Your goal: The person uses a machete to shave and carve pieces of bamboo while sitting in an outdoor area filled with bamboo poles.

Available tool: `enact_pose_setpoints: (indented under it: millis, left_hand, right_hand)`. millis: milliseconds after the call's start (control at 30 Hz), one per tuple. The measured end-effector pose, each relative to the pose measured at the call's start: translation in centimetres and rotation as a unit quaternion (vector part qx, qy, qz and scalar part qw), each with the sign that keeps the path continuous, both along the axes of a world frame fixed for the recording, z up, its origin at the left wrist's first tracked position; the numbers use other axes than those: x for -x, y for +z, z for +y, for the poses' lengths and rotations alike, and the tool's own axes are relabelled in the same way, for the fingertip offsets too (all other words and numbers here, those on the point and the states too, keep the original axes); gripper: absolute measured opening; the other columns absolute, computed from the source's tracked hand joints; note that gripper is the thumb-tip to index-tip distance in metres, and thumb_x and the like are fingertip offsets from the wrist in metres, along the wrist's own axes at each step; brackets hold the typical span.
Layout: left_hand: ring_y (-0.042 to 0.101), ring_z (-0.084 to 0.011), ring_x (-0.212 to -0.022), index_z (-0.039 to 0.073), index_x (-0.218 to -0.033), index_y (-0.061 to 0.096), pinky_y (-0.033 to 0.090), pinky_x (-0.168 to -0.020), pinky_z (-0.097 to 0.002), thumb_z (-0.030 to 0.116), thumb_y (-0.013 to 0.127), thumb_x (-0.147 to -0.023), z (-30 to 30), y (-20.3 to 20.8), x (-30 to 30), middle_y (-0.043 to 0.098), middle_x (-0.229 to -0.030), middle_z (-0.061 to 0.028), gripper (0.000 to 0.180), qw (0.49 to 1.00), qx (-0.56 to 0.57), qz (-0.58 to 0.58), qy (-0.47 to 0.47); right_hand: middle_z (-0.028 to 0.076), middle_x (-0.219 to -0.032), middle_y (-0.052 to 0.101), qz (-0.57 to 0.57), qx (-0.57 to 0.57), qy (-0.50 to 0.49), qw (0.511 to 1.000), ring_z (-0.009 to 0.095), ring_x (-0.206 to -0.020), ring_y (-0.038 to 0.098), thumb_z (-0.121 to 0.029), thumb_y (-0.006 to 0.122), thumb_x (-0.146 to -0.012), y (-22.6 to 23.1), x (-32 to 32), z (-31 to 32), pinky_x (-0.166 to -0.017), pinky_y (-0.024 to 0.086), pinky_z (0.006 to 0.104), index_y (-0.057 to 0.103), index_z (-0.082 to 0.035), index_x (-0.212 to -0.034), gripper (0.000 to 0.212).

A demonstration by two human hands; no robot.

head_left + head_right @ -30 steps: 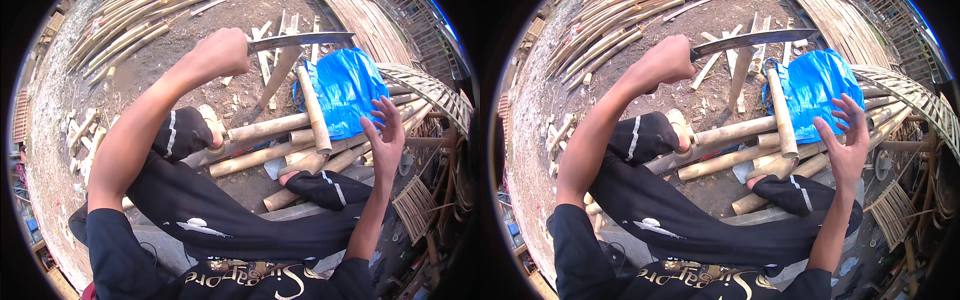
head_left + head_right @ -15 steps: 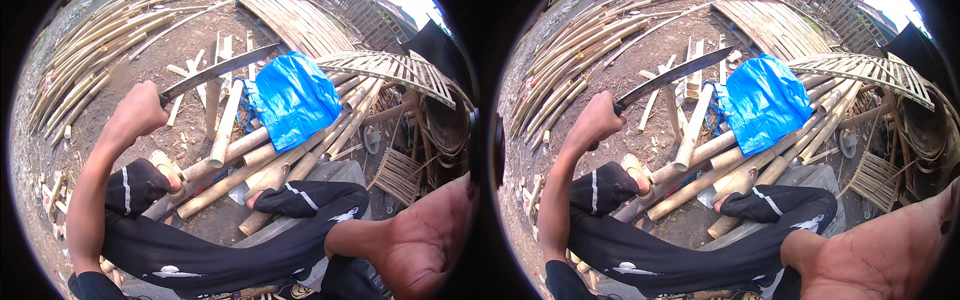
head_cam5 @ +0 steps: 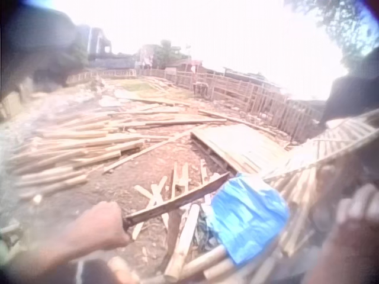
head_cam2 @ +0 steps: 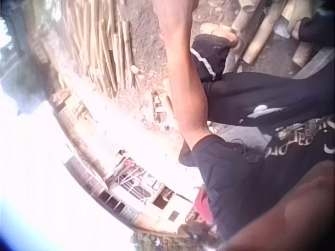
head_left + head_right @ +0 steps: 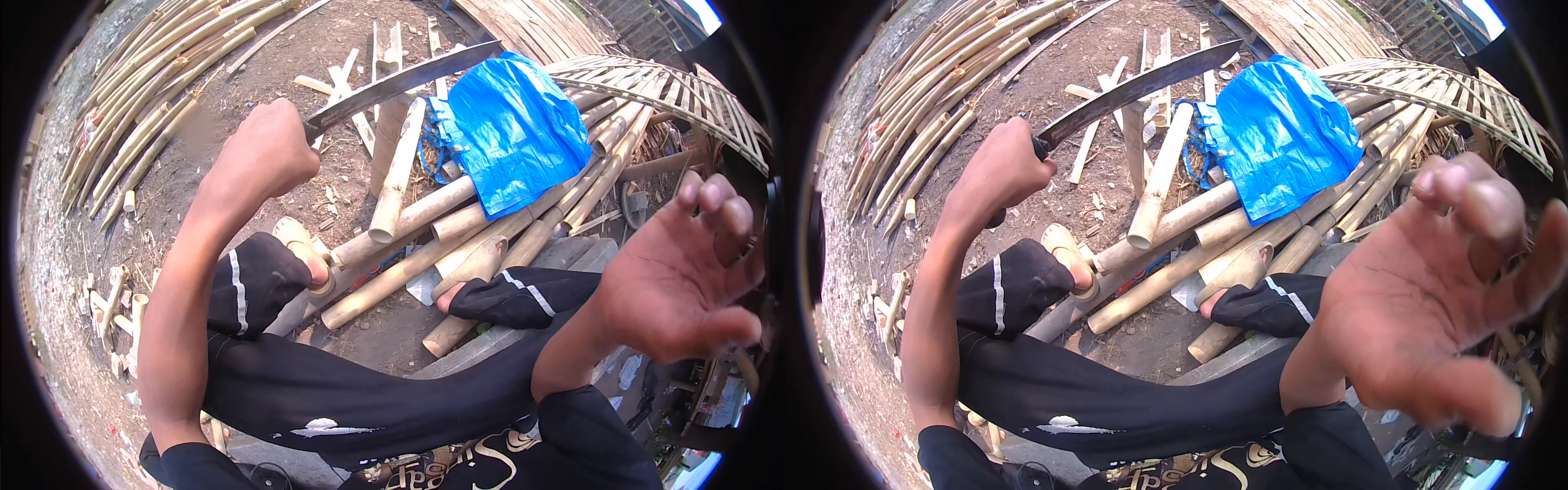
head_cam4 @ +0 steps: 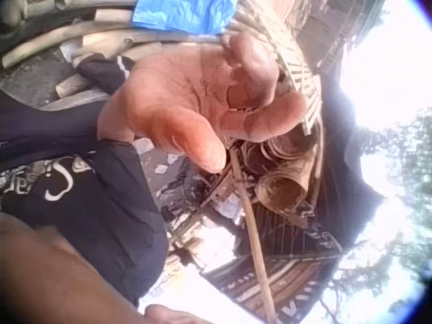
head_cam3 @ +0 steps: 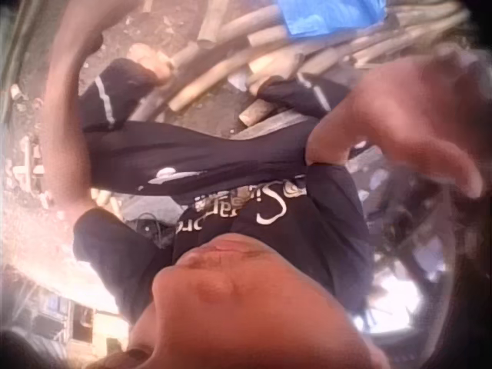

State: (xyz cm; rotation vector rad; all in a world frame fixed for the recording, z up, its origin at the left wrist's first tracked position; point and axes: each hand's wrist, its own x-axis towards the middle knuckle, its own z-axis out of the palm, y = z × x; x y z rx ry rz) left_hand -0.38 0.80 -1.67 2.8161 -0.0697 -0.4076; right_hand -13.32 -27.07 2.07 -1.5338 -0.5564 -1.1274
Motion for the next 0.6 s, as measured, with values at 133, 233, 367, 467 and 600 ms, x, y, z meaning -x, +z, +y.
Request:
enact_pose_setpoints:
  millis: [133,233,367,467,600]
  left_hand:
    - [0.069,-0.0463,-0.091,-0.013,-0.084,0.068,0.055,-0.085,-0.0497,0.004,0.064,-0.073,0.7,0.1,0.1,0.067,-0.088,-0.0346,0.021,1.0,-0.007,0.006,0.007]
    - [0.069,-0.0461,-0.092,-0.013,-0.085,0.068,0.055,-0.085,-0.0492,0.005,0.064,-0.074,-0.2,0.4,-0.1,0.067,-0.089,-0.0343,0.021,1.0,0.001,-0.002,-0.009]
    - [0.069,-0.0452,-0.093,-0.013,-0.086,0.069,0.055,-0.085,-0.0487,0.007,0.065,-0.076,0.4,0.0,0.0,0.068,-0.09,-0.0337,0.022,1.0,-0.008,0.01,0.0]
    - [0.069,-0.0453,-0.093,-0.012,-0.087,0.069,0.055,-0.086,-0.0489,0.008,0.066,-0.077,0.7,-0.1,0.1,0.068,-0.091,-0.0335,0.023,1.0,-0.01,0.013,0.013]
    - [0.068,-0.0444,-0.096,-0.011,-0.089,0.07,0.055,-0.087,-0.0482,0.009,0.067,-0.077,-1.4,0.2,0.2,0.068,-0.094,-0.0326,0.024,1.0,-0.01,0.003,-0.016]
  right_hand:
    - [0.01,-0.096,0.059,0.535,-0.176,-0.123,0.817,0.014,-0.081,0.053,-0.037,0.071,-0.091,-15.6,-7.8,4.3,-0.078,0.044,0.0299,0.041,0.006,-0.129,0.065]
    - [0.036,-0.156,0.018,0.86,-0.015,0.0,0.511,0.041,-0.143,0.032,-0.069,0.082,-0.065,-29.2,-9.2,5.5,-0.111,0.037,0.0522,0.01,0.017,-0.151,0.141]
    - [0.034,-0.156,0.018,0.881,0.076,-0.152,0.441,0.042,-0.144,0.029,-0.063,0.091,-0.05,-34.6,-9.9,9.3,-0.114,0.035,0.0497,0.031,0.005,-0.151,0.136]
    - [0.029,-0.147,0.036,0.849,0.137,-0.184,0.476,0.038,-0.141,0.029,-0.05,0.086,-0.055,-34.7,-9.7,9.4,-0.106,0.042,0.0443,0.064,0.003,-0.121,0.088]
    - [0.017,-0.099,0.064,0.829,-0.072,-0.033,0.553,0.032,-0.085,0.067,-0.026,0.075,-0.065,-35.9,-9.0,1.9,-0.072,0.057,0.045,0.066,0.0,-0.093,0.04]
